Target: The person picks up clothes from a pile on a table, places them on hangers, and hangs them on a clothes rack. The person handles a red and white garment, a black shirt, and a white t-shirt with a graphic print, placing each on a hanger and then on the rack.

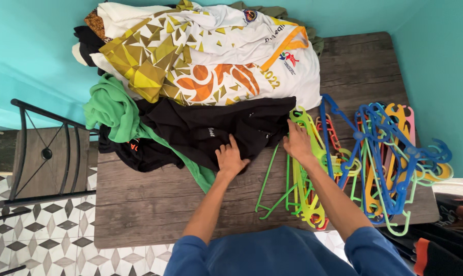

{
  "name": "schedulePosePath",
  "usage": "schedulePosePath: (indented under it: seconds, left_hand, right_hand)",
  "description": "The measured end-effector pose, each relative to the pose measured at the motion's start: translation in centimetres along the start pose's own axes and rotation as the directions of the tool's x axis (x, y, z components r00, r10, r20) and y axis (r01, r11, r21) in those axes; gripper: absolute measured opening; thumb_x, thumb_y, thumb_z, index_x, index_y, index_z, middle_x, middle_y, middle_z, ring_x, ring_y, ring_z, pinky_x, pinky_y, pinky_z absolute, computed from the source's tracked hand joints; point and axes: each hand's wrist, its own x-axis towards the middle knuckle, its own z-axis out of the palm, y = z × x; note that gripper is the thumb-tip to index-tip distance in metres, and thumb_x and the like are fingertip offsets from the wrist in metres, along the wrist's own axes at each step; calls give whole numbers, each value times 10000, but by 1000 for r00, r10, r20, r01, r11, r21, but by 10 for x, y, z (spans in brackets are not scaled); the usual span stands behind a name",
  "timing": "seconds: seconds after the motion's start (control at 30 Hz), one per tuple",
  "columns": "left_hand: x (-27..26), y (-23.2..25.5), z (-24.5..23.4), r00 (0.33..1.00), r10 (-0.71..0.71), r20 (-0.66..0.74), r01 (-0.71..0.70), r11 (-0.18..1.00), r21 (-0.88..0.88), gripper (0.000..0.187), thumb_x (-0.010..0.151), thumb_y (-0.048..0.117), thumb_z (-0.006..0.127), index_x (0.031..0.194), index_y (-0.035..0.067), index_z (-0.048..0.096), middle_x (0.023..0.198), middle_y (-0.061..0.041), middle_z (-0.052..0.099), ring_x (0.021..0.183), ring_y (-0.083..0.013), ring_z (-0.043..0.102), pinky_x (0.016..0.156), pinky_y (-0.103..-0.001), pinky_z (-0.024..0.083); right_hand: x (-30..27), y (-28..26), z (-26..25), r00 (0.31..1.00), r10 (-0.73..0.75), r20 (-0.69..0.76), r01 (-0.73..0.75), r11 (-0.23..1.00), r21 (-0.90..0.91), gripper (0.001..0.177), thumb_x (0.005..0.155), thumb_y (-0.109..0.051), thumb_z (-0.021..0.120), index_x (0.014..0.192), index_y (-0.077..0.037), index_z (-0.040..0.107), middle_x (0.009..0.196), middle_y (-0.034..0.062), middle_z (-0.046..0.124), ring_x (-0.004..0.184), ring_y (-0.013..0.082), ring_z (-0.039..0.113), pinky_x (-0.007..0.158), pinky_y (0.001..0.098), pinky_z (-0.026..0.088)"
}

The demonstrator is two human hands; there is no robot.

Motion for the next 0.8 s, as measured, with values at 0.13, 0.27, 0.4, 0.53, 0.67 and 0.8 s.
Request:
schedulePosePath:
  seconds: [0.13,0.27,0.4,0.53,0.67,0.8]
  left_hand:
    - [8,-7,12,1000,18,-5,-18,1000,-5,484,866,374,762,1243,75,716,1198,-134,715,1233,-353,579,1044,-552,417]
    - [10,-13,0,927,154,-342,-158,987,16,409,657,352,809,956,77,761,1266,-235,655,1228,-451,533,1008,-584,358]
    - [14,-22,-11,937,148,-316,-237,934,-266,514,726,338,723,1120,11,685,1158,-286,681,1155,-476,590,1112,-683,204]
    - [16,-30,-22,965,106,-241,-216,841,-495,495,882,316,674,1216,-50,694,1083,-268,713,1086,-432,645,1146,-551,330]
    - [8,-39,-52,989,78,-128,-147,354,-923,431,893,241,601,1192,-60,673,980,-91,745,923,-177,662,883,-317,512]
    - [-5,-39,-85,989,140,-55,-75,137,-988,376,926,220,620,1157,-66,697,1007,-48,721,928,-119,617,858,-264,489]
  right_hand:
    - [5,1,-1,999,10,43,-10,1000,-4,768,829,-77,685,1543,-65,402,1412,175,562,1226,433,530,1005,563,440]
    - [5,-1,-11,997,-40,69,42,999,-33,816,762,-12,672,1527,-163,429,1459,138,549,1266,415,508,1025,551,433]
    - [4,-7,-22,988,-83,130,101,986,-131,909,701,-23,748,1503,-282,409,1504,188,472,1309,413,453,1047,537,407]
    - [3,-7,-17,993,-17,116,7,996,94,1065,690,-68,822,1575,-184,242,1495,245,433,1351,453,405,1080,550,356]
    - [-3,-3,-9,1000,11,13,-15,933,360,1097,699,-10,723,1656,-113,198,1513,258,486,1407,449,443,1171,496,374]
    - [-10,-12,-20,993,-78,86,46,944,327,1093,689,-134,936,1574,-81,298,1601,256,400,1501,422,357,1233,476,303]
